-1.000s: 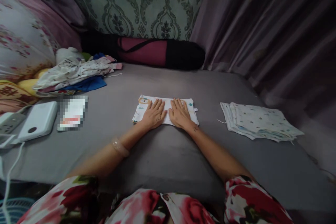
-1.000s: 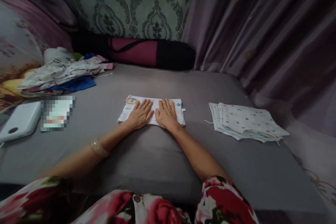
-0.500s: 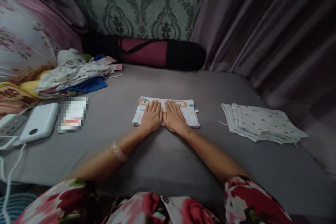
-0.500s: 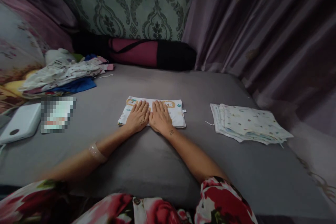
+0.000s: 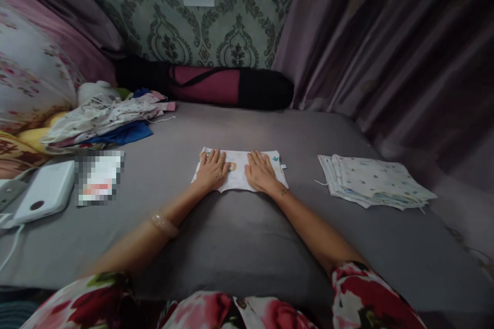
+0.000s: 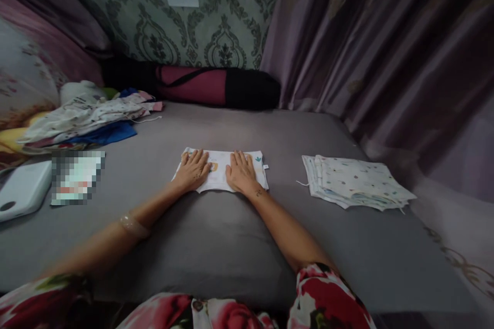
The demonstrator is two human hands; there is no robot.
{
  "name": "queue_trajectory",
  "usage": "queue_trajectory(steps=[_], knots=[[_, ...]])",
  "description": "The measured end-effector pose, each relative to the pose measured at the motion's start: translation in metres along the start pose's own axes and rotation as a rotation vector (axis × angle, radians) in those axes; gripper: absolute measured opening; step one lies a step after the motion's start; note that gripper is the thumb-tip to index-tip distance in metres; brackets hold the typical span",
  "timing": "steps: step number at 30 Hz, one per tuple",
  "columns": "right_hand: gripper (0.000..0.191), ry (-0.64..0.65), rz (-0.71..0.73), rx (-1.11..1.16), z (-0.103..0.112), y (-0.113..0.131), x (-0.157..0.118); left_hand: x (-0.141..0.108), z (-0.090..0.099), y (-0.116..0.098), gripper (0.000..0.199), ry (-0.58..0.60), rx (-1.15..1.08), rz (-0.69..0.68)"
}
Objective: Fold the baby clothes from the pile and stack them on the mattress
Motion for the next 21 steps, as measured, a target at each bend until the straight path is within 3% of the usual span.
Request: queue_trajectory(steps=[7, 16, 19, 21], knots=[[0.059, -0.078, -0.038, 0.010, 0.008, -0.021, -0.008, -0.005, 0.004, 0.016, 0.061, -0.020, 0.000, 0.021], [0.060, -0.057, -0.073, 0.033, 0.017, -0.039, -0.018, -0.003, -0.007, 0.034, 0.063, 0.009, -0.017, 0.011], [0.060, -0.078, -0.120, 0.033, 0.018, -0.052, -0.024, -0.005, -0.012, 0.046, 0.067, -0.009, -0.040, 0.079], [0.060, -0.055, -0.142, 0.051, 0.016, -0.060, -0.026, -0.005, -0.017, 0.051, 0.069, 0.041, -0.061, 0.128]])
Point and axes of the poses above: each hand's wrist, its own x-axis towards the middle knuckle, its own z-axis out of the back of the hand, y = z × x, the point moved 2 cm from there along x, towards the middle knuckle, and after that the axes turned 8 degrees about x, right-handed, at the moved point
